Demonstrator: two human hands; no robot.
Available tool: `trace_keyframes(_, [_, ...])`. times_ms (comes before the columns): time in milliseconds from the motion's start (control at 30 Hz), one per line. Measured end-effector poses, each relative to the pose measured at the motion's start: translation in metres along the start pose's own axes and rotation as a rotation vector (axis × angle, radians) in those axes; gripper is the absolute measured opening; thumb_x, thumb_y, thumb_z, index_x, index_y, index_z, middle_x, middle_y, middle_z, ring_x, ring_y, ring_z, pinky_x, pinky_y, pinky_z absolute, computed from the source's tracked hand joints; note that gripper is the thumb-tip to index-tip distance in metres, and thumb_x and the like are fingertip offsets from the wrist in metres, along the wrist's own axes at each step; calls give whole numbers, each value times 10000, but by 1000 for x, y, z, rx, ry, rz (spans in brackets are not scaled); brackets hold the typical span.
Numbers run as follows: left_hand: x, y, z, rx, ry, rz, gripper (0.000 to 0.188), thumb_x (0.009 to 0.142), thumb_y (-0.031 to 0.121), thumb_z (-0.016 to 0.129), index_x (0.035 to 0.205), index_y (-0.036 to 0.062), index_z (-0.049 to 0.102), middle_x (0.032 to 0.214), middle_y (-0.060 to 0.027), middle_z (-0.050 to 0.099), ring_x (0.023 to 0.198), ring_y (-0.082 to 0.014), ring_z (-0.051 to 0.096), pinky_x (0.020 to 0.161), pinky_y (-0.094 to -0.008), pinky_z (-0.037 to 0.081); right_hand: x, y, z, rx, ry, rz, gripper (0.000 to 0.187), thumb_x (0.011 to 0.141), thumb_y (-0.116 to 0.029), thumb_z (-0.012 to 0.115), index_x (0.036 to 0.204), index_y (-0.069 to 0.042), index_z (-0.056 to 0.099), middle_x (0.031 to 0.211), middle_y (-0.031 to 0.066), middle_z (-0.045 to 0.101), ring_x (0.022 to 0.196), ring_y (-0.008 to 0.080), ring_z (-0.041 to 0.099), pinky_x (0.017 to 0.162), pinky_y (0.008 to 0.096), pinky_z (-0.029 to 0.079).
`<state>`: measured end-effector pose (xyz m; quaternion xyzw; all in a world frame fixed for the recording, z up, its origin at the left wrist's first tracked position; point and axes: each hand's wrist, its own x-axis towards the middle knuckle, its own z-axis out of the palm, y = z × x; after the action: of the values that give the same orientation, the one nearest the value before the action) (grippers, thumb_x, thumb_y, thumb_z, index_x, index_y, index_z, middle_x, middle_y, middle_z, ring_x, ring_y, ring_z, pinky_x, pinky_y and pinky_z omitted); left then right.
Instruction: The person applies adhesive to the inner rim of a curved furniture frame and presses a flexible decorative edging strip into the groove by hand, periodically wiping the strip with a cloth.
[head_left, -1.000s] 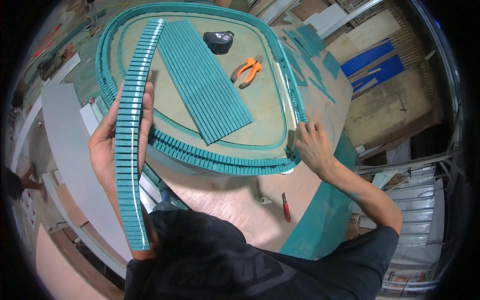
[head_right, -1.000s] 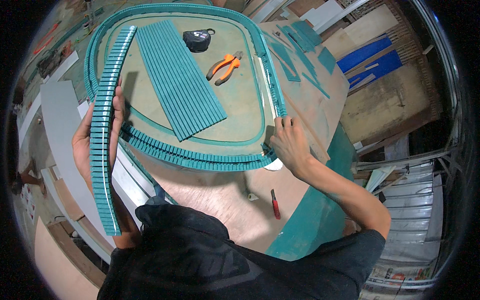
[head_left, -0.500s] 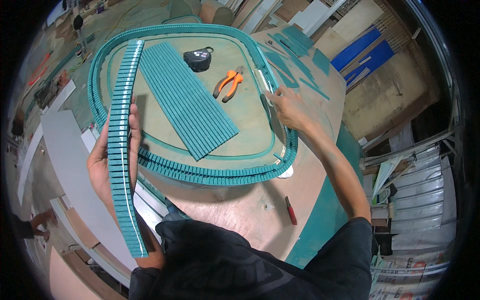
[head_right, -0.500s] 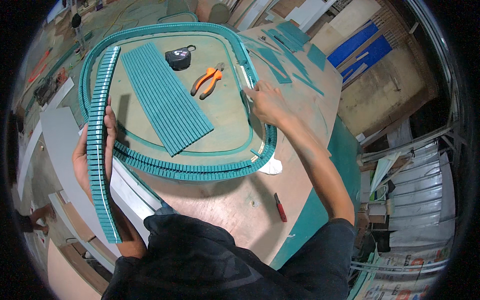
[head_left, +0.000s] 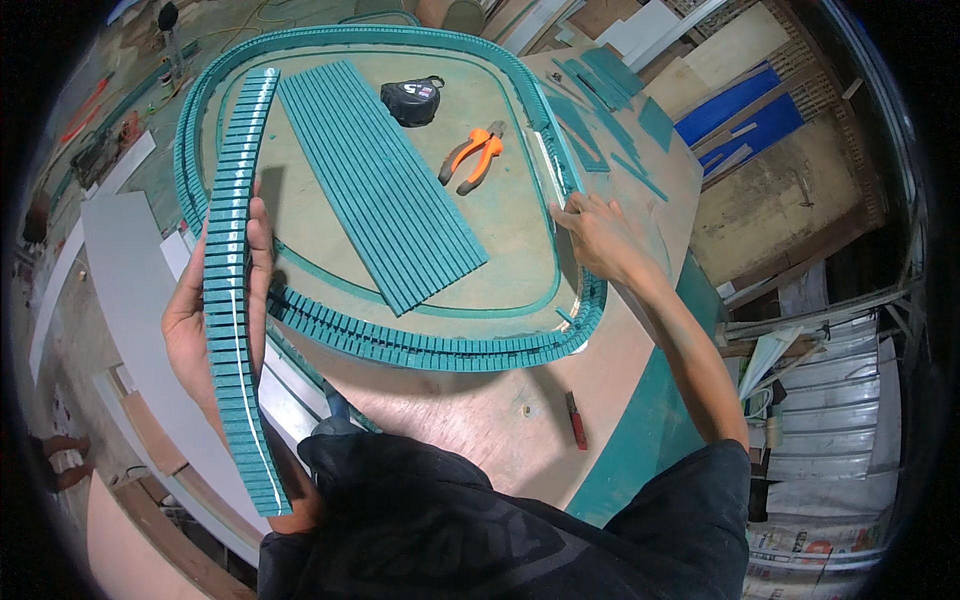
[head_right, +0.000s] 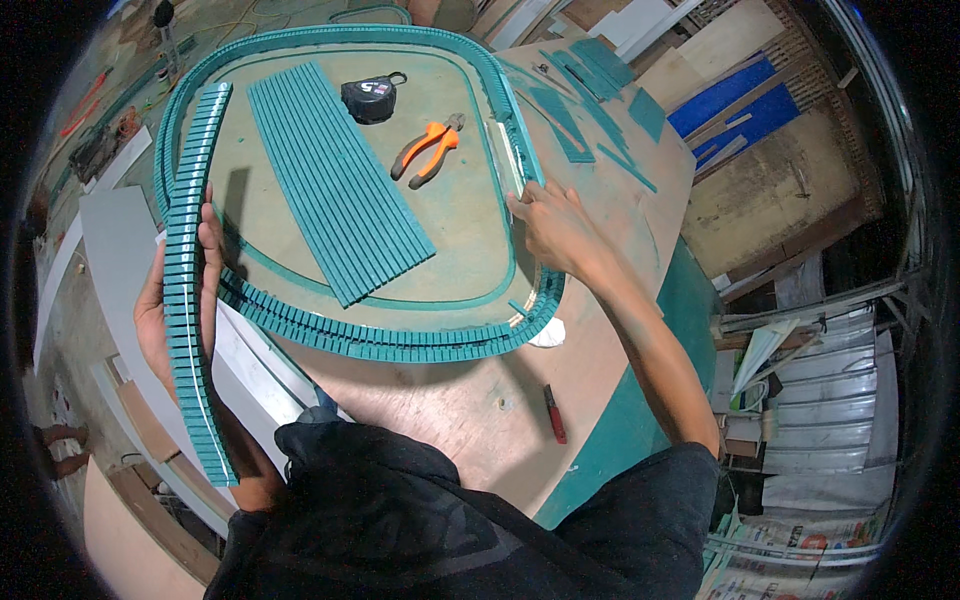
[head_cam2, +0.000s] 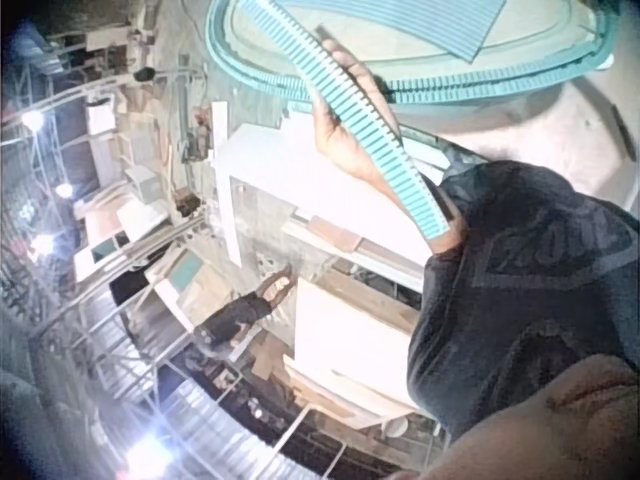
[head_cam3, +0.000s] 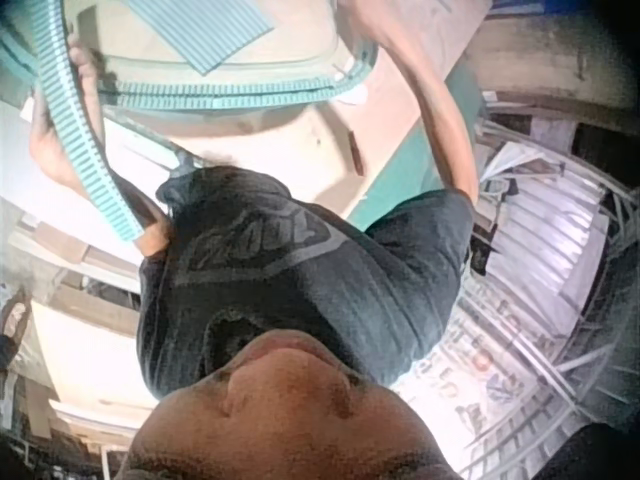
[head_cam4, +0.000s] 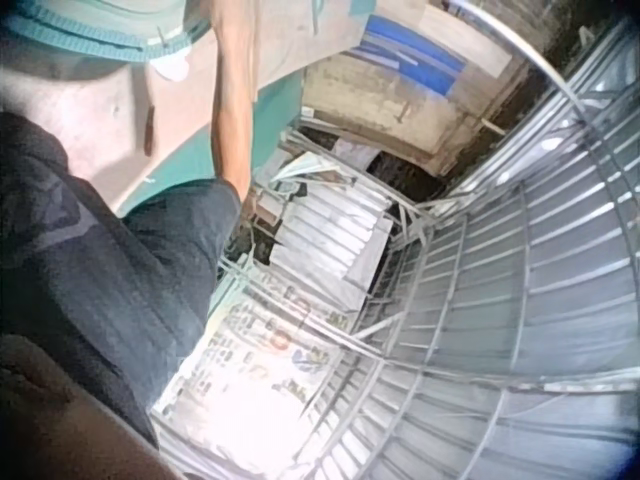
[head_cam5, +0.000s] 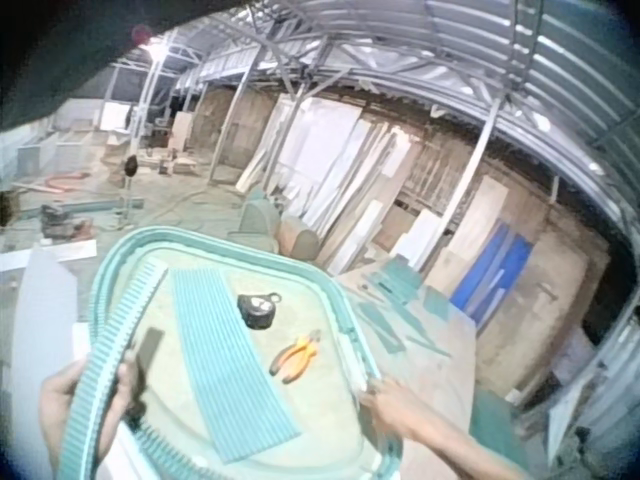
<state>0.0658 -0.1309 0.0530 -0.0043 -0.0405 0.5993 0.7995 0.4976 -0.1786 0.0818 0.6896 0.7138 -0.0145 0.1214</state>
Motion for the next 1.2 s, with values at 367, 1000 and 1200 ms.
trace_keyframes(367, [7,8,-11,-13,27,31,523,1075,18,406,1524,-167,213,1515,-374,341,1429,-438,427,1197,-499,452,-35,-9,1,88,34,-54,490,887,58,544,1333,-80,692,1078,97,602,1039,251,548,904,406,413])
trace_keyframes(1000, [16,9,-19,-115,-58,-83,615,1088,55,384,1620,-23,88,1596,-319,244,1481,-406,357,1236,-499,387,-89,-30,-14,-228,-38,15,389,935,-109,559,1310,-58,650,1165,124,619,1130,277,579,939,437,440])
trace_keyframes(1200, [17,7,-29,-241,-10,-80,643,1078,47,397,1626,-5,65,1591,-323,244,1493,-412,339,1241,-517,371,-91,-41,-8,-190,-100,115,404,925,-135,575,1318,-72,644,1150,108,624,1141,277,583,968,438,442])
